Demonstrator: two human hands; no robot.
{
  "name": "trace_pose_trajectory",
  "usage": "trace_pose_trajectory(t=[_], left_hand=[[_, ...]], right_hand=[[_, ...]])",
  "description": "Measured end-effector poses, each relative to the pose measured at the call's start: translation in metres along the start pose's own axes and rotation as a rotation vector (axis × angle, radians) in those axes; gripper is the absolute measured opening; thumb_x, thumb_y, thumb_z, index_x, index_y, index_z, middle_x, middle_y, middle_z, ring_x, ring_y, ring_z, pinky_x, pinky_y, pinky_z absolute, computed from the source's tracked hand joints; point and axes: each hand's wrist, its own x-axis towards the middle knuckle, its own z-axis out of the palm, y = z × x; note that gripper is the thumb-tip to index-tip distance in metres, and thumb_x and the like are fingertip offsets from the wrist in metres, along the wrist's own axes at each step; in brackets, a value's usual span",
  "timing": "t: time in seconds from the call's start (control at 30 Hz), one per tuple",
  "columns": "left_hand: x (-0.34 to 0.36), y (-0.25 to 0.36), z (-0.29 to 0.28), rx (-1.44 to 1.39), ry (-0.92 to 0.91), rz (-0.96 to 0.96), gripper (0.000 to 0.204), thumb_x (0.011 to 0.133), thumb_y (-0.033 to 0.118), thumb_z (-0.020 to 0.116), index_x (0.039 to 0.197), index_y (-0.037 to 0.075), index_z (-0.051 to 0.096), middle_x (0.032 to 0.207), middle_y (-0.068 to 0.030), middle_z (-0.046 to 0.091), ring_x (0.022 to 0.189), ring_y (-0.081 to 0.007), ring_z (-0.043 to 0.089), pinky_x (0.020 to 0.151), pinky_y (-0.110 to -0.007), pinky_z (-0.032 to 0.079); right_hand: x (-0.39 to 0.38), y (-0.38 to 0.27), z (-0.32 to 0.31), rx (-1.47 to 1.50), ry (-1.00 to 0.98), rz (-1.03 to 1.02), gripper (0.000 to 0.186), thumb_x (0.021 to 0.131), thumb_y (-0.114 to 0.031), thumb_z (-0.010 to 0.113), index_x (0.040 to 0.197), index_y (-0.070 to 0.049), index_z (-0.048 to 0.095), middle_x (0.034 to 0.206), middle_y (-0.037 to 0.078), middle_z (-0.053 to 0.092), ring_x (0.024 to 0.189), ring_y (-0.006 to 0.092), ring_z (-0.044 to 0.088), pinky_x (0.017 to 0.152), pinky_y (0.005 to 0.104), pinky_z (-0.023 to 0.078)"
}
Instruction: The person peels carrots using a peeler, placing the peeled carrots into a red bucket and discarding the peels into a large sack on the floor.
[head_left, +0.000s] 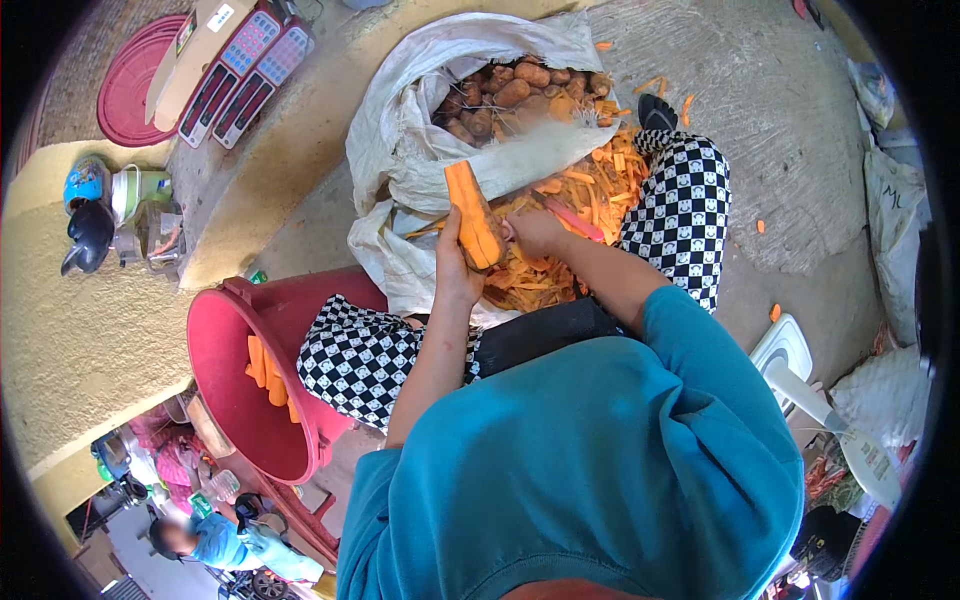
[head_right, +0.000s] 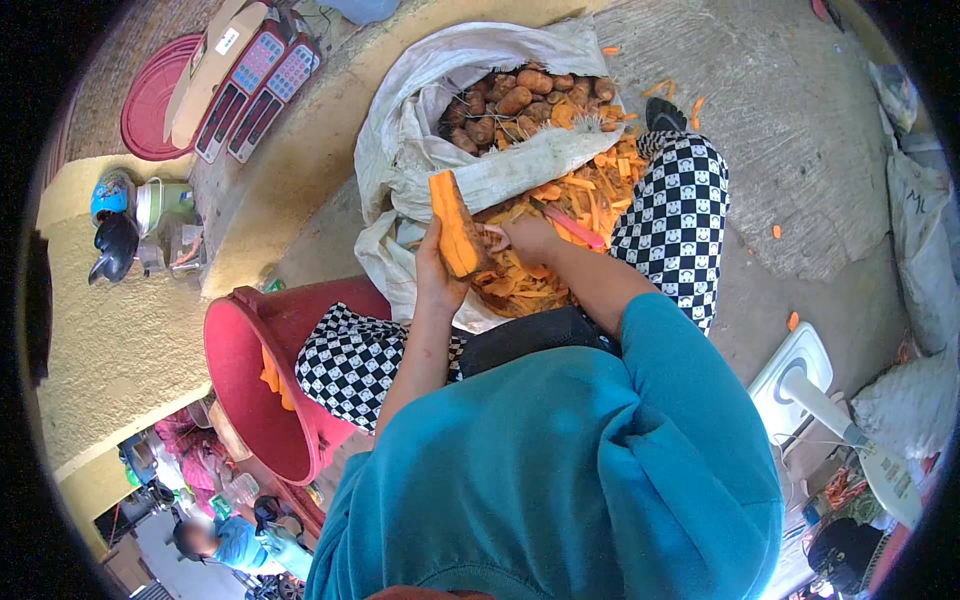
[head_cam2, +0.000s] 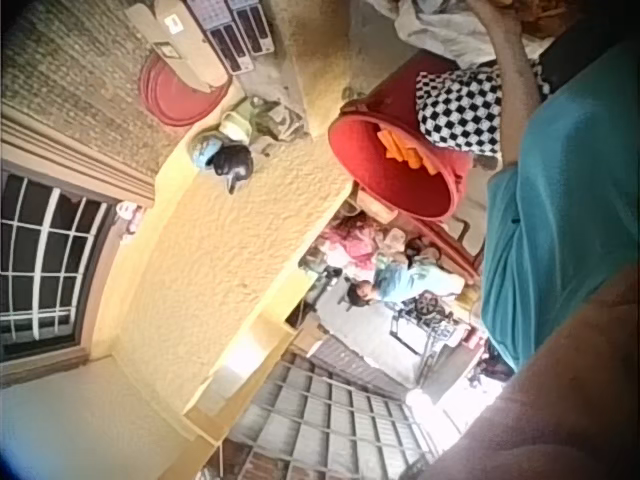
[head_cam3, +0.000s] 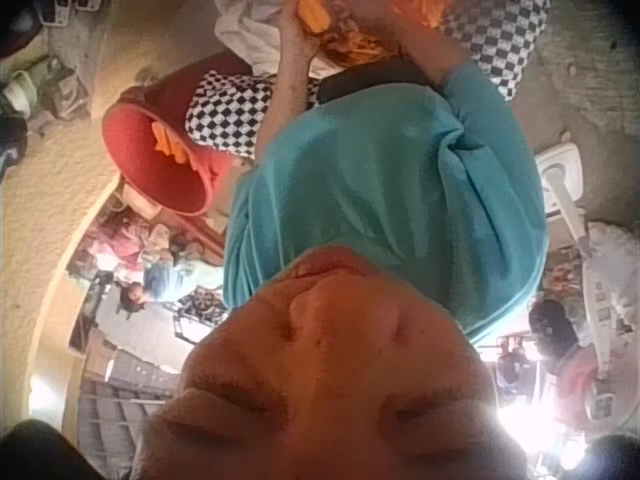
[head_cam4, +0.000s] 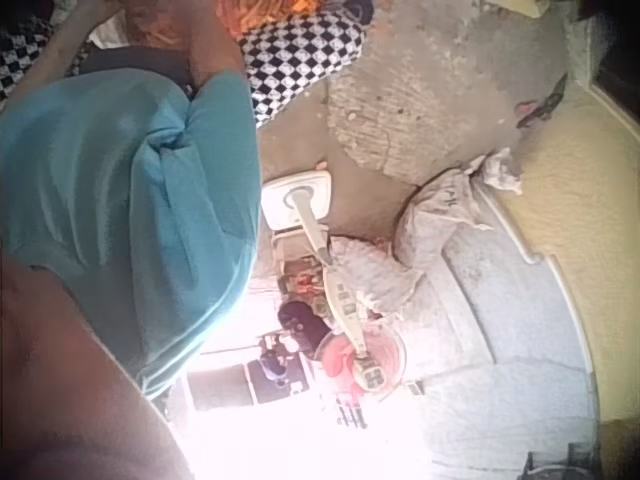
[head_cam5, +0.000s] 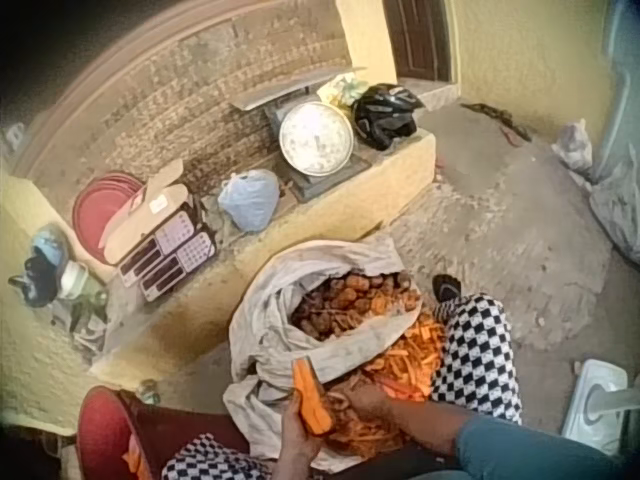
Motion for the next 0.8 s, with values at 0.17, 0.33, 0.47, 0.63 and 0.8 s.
trace_pose_trajectory(t=[0.17,0.33,0.47,0.63,0.8], left_hand=[[0.005,-0.005,0.001,0.027,0.069,-0.019,0.04,0.096,0.039,0.04,0.108,0.002,0.05,0.087,-0.0117,0.061,0.076,-0.0233,0.062,0.07,-0.036,0.053],[0.013,-0.009,-0.026,0.043,0.106,-0.07,0.038,0.097,0.035,0.036,0.11,0.002,0.05,0.087,-0.0127,0.06,0.076,-0.0248,0.061,0.069,-0.037,0.052],[0.018,-0.017,-0.015,0.069,0.173,-0.045,0.039,0.096,0.034,0.034,0.113,0.003,0.05,0.091,-0.0146,0.061,0.078,-0.0271,0.061,0.068,-0.038,0.052],[0.016,-0.016,-0.014,0.07,0.076,-0.169,0.036,0.095,0.033,0.039,0.112,0.003,0.05,0.087,-0.0134,0.06,0.074,-0.0265,0.061,0.064,-0.039,0.052],[0.01,-0.022,0.001,0.005,0.043,-0.198,0.038,0.094,0.029,0.032,0.115,0.006,0.052,0.1,-0.0124,0.061,0.087,-0.0258,0.061,0.076,-0.042,0.051]], right_hand=[[0.002,0.029,-0.04,0.42,0.21,0.063,0.044,0.085,-0.028,0.052,0.122,-0.004,0.049,0.106,0.021,0.061,0.097,0.0318,0.06,0.085,0.0378,0.044],[-0.042,0.016,-0.107,0.563,0.195,0.04,0.048,0.093,-0.044,0.044,0.119,-0.005,0.053,0.096,0.013,0.063,0.087,0.0233,0.059,0.08,0.0342,0.045],[-0.079,0.01,-0.125,0.46,0.235,0.018,0.039,0.095,-0.036,0.041,0.103,-0.004,0.062,0.082,0.012,0.062,0.076,0.0223,0.059,0.071,0.0342,0.046],[-0.103,-0.022,-0.14,0.2,0.527,-0.09,0.048,0.095,-0.041,0.038,0.078,-0.007,0.067,0.062,0.013,0.061,0.064,0.0345,0.059,0.068,0.0426,0.046],[-0.111,-0.051,-0.142,-0.129,0.847,-0.276,0.045,0.09,-0.037,0.048,0.057,-0.01,0.064,0.047,0.009,0.054,0.048,0.031,0.053,0.057,0.0398,0.041]])
